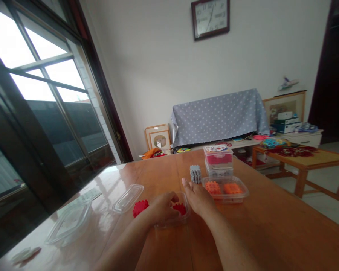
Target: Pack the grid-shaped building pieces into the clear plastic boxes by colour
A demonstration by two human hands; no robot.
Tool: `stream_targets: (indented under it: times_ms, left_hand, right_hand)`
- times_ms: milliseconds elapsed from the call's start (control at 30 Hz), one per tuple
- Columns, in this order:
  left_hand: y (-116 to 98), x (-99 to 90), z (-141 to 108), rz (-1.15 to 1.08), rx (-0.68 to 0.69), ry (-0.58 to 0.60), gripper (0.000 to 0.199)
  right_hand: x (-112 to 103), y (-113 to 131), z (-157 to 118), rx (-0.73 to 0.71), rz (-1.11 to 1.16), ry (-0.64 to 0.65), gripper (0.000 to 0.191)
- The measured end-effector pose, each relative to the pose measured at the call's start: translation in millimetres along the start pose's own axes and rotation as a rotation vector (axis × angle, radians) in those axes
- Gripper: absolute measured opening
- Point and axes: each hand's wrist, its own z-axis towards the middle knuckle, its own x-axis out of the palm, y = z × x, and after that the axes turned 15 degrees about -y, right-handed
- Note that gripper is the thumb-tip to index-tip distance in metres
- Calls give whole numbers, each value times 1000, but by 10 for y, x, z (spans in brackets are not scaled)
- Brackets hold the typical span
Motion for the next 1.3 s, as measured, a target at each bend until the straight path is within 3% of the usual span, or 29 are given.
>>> stream_targets:
  times_ms: [100, 267, 433, 633, 800, 967, 1100, 1300]
  left_hand:
    - [10, 7, -5, -20, -1, -1, 40]
    - [49, 46, 12, -19, -13, -42, 23]
    - [95, 20, 4, -116, 16, -107, 25]
    - [320, -437, -110, -367, 92, -240, 20]
    - [757, -832, -229, -299, 3, -350, 20]
    - [1037, -993, -389, -196, 85, -307, 36]
    - [1064, -997, -479, -141, 192, -228, 49]
    - [1057, -937, -495, -117, 171, -199, 48]
  right_hand:
    - [8, -11, 2, -1, 3, -8, 72]
    - [34, -29, 6, -7, -25, -25, 71]
    - [46, -37, -1, -5, -48, 8, 72]
    - [71, -94, 15, 9, -23, 21, 68]
    - [101, -131, 30, 10, 16, 58, 70]
    - [133, -161, 35, 15, 47, 72, 70]
    - [157, -185, 39, 20, 53, 75, 68]
    - [157, -185, 36, 18, 48, 94, 67]
